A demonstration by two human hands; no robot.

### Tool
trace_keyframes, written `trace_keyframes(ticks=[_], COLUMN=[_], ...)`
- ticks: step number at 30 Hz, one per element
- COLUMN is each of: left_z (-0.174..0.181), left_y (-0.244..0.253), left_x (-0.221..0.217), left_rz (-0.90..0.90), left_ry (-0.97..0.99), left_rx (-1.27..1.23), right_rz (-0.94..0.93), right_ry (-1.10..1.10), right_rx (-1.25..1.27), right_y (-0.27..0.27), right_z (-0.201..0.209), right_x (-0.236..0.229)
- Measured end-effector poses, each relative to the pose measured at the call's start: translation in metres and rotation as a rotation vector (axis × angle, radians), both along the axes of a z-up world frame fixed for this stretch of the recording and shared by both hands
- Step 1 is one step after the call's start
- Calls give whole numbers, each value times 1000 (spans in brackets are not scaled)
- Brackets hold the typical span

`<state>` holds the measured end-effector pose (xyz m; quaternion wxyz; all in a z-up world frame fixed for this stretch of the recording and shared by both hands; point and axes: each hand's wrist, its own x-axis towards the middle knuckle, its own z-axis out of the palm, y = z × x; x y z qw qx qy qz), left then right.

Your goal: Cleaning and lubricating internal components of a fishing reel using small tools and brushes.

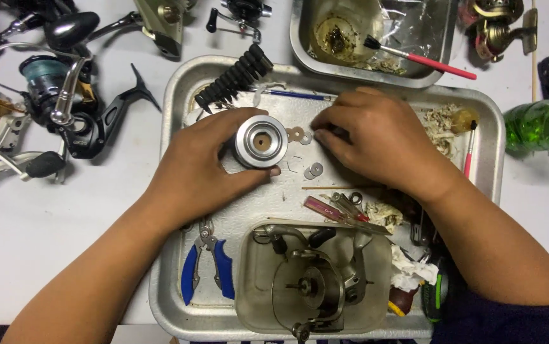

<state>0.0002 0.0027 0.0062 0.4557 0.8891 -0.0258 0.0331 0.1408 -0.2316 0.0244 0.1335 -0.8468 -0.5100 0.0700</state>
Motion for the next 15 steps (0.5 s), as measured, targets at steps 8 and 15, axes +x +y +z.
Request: trace_keyframes(ticks=[8,15], left_z=[-4,-4], left_y=[2,2], left_x=[-1,-1], left_rz=[-76,-87], left_ry=[-122,-138], left_rx=[45,45], right_rz=[52,111], right_ry=[62,79], right_rx=[-45,-29], right_y=[2,3], right_z=[13,15], right_x=[-7,-12])
